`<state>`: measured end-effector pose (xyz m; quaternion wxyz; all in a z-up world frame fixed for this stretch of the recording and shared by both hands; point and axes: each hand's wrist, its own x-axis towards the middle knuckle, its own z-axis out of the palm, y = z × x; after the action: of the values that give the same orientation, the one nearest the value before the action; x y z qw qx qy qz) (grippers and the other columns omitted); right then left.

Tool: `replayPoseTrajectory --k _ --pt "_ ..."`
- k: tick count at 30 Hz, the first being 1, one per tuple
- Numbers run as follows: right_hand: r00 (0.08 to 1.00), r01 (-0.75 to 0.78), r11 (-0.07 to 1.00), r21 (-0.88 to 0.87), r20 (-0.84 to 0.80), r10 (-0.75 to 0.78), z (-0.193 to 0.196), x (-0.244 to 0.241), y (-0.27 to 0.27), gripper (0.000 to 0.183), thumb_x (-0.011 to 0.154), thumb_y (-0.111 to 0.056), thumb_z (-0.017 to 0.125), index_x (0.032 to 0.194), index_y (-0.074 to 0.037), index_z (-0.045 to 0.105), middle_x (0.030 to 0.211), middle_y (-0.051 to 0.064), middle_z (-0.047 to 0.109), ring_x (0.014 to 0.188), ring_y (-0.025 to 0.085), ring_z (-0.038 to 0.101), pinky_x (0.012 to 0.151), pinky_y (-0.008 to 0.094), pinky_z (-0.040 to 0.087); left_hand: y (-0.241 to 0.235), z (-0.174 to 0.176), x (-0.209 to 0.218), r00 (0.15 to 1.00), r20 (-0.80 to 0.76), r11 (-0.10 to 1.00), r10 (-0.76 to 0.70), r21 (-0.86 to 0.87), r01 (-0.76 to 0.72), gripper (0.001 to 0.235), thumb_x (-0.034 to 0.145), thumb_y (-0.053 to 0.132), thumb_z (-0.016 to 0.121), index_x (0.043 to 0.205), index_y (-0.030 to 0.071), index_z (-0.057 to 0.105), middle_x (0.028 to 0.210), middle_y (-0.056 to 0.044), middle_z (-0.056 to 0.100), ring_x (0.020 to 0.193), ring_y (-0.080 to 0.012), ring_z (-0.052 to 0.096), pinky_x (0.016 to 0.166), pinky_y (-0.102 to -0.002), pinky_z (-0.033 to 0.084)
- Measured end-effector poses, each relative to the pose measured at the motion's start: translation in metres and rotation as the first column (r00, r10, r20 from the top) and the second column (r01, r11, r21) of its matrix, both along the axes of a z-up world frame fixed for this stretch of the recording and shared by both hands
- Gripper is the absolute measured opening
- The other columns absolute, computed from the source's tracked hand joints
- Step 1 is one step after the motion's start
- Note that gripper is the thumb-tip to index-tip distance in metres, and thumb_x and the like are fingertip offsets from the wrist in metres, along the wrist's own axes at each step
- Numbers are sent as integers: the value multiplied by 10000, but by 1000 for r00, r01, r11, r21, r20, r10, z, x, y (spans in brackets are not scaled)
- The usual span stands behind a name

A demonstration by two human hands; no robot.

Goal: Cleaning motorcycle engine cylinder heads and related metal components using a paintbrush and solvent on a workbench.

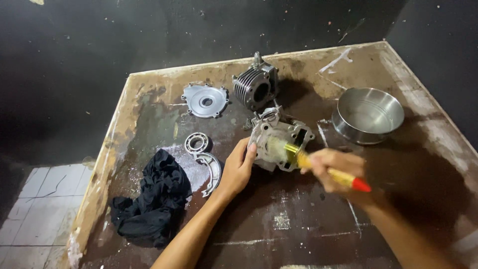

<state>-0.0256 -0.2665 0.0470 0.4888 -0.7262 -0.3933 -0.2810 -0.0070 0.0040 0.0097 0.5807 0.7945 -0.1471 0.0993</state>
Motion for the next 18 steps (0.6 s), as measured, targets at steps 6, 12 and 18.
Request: replayPoseTrajectory --k 6,12,18 --pt "995 89 991 -105 62 -83 10 -2 -4 109 1003 -60 595 932 -12 663 843 110 753 685 155 751 562 276 588 1 11 -5 997 -73 997 1 74 4 536 1001 423 555 1380 43 568 1266 -142 690 1179 -238 660 1024 -347 470" --pt "999 -13 986 164 -28 18 -7 4 -5 131 1042 -88 590 927 -28 601 889 112 716 781 178 753 650 299 650 3 40 -16 998 53 976 -29 216 17 828 786 444 832 1447 58 517 1363 -149 665 1268 -265 643 1048 -363 483" --pt "990 124 992 -3 -63 -124 14 -2 0 103 995 -69 611 903 -29 633 840 127 759 740 172 768 618 287 612 7 29 -10 986 155 934 -69 358 9 1100 636 414 955 1494 52 368 1364 -201 611 1285 -355 585 1010 -406 492"
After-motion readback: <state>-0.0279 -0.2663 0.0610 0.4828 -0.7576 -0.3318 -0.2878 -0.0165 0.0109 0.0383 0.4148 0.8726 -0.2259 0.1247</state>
